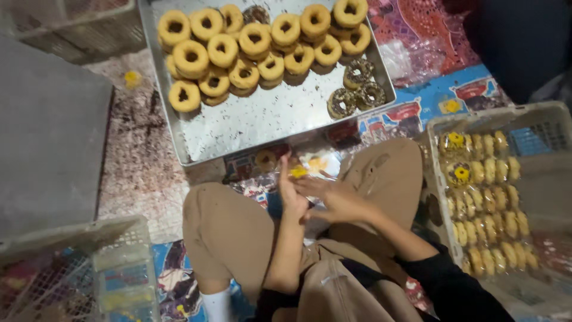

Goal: The person sits on the floor and repeatedly picks up donuts from a metal tray, places them into small plastic bags, and arranges the packaged donuts into a plastic crate. The person handles both plain and chocolate-sprinkled donuts.

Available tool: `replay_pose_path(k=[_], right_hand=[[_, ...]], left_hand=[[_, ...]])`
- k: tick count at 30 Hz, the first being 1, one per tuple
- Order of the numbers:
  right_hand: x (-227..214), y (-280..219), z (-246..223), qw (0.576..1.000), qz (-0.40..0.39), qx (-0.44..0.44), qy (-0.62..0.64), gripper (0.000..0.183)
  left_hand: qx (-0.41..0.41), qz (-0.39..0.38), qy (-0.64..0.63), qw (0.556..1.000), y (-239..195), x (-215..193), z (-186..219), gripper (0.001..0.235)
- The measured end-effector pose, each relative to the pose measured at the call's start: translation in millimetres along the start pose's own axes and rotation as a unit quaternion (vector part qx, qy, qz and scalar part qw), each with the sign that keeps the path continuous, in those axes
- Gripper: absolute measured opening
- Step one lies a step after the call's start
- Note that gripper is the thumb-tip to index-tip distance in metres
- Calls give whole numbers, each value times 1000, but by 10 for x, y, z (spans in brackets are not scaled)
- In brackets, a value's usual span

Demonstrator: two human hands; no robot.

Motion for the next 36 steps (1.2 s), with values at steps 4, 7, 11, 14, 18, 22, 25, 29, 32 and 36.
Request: replay_pose_path(k=[4,7,11,14,18,22,25,29,32,36], right_hand=[[-975,253,561,892,163,361,-216,61],[-1249,543,1133,786,88,450,-415,89],[-1197,869,1395,766,118,444,-450,83],[-1075,980,1147,828,154,406,-354,72],[-851,772,433,940,162,299,16,65],[-488,459,-504,966,200,64,150,65],[-277,416,-737,936,170,296,87,55],[-304,673,-873,958,219,182,25,54],[-248,750,-951,967,241,32,77,49],[-208,708,-982,919,360,26,160,31]], left_hand=[[158,-27,-192,968,239,-535,562,21],[181,-4,-271,945,163,-814,770,24],[161,9,-296,941,133,-832,906,30],[128,4,-366,922,127,-797,900,38],[104,21,-454,885,156,-780,941,46],[117,-40,-469,874,180,-568,873,51],[134,-56,-444,884,4,-270,723,52],[212,-166,-290,918,-320,338,781,56],[233,-223,-236,917,-510,594,1014,69],[193,-184,-164,950,-688,769,992,79]])
Point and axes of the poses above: each hand's wrist, its own y-axis towards the middle knuckle, its own x-axis out of the palm, z = x × y, the point moved 3 cm from there along y, towards the middle knuckle, and after that the axes turned 9 degrees about -z, right-handed, at the moved point
